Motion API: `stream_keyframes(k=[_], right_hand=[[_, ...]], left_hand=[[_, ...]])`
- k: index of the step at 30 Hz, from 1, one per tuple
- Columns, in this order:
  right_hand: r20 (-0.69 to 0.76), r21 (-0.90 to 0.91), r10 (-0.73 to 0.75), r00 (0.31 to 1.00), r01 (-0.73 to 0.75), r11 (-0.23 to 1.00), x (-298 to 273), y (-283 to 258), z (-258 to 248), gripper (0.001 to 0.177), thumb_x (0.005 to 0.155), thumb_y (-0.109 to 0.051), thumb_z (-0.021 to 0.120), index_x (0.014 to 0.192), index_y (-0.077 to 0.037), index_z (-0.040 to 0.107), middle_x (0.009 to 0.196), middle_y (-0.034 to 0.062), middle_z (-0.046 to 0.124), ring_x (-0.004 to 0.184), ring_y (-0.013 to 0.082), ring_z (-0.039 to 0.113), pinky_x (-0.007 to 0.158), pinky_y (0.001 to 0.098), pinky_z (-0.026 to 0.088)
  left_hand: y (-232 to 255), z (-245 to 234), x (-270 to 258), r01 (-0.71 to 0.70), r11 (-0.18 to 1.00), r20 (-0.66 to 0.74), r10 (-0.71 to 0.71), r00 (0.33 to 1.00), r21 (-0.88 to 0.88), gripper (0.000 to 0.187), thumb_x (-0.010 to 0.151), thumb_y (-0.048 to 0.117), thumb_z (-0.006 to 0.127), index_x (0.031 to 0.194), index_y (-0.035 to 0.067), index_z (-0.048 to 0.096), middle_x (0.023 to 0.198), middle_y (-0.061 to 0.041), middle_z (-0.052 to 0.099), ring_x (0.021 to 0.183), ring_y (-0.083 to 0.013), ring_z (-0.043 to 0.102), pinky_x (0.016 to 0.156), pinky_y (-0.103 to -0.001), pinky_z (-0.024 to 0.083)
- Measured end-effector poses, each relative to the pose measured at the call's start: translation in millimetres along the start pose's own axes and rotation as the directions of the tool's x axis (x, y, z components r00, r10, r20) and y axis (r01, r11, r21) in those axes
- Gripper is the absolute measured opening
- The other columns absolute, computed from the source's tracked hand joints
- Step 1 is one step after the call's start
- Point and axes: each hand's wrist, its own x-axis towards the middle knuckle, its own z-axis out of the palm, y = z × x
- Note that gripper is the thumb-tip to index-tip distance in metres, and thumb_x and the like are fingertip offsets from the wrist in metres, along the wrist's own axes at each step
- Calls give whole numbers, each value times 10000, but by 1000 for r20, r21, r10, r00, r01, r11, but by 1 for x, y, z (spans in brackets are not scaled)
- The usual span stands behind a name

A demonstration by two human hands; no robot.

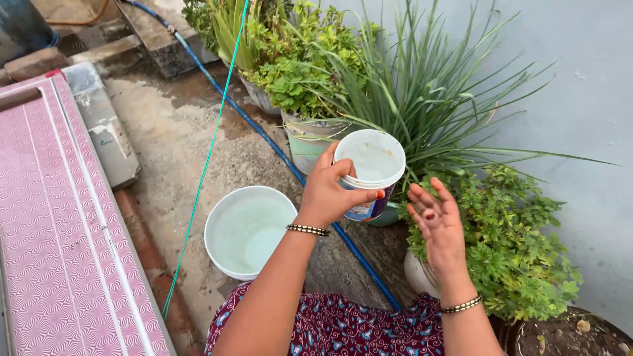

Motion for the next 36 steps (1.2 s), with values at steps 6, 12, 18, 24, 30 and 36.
stream_keyframes(k=[6, 12, 18, 24, 30, 36], right_hand=[[-87, 126, 177, 980, -165, 978, 59, -21, 82, 667, 987, -314, 592, 1563, -57, 374, 1501, 160, 552, 1351, 245, 559, 1110, 392, 451], [-14, 33, 346, 938, -346, 938, 99, -23, 137, 550, 889, -54, 592, 1433, -41, 513, 1362, 123, 653, 1199, 236, 645, 1030, 388, 527], [81, 73, 317, 945, -323, 944, 101, -38, 176, 574, 821, 29, 560, 1393, -17, 549, 1368, 126, 658, 1222, 247, 649, 1079, 401, 517], [105, 105, 406, 908, -417, 903, 100, -34, 195, 563, 866, -61, 567, 1428, -25, 561, 1286, 112, 659, 1180, 253, 642, 1049, 388, 506], [77, 100, 225, 971, -232, 968, 115, -1, 198, 684, 714, 36, 475, 1389, -9, 574, 1288, 94, 637, 1158, 218, 650, 1053, 347, 516], [123, 107, 204, 971, -217, 970, 148, 30, 200, 635, 686, 48, 464, 1301, 36, 622, 1249, 118, 674, 1135, 213, 658, 1017, 303, 525]], left_hand=[[-15, -26, -21, -75, 997, 44, 74, 996, 36, 534, 565, 451, 966, 767, 51, 676, 1455, -223, 528, 1280, -367, 584, 1035, -421, 499], [-13, -52, -31, 56, 998, 45, -55, 997, -14, 540, 562, 464, 945, 724, 44, 647, 1454, -165, 561, 1199, -314, 658, 978, -399, 550], [-14, -86, -35, 18, 1000, -75, -16, 997, 18, 576, 573, 462, 950, 734, 32, 602, 1493, -219, 507, 1233, -357, 631, 965, -423, 553], [-14, -105, -35, 5, 1000, -145, -2, 989, 23, 582, 570, 477, 948, 761, 48, 604, 1506, -243, 497, 1232, -378, 630, 967, -433, 553], [-31, -107, -24, 70, 996, -90, -64, 994, 62, 579, 555, 471, 956, 773, 61, 611, 1563, -276, 430, 1260, -382, 606, 973, -433, 546], [-66, -103, -11, 35, 982, -114, -14, 993, 186, 565, 578, 439, 1004, 767, 79, 611, 1520, -287, 436, 1415, -439, 483, 1117, -486, 463]])
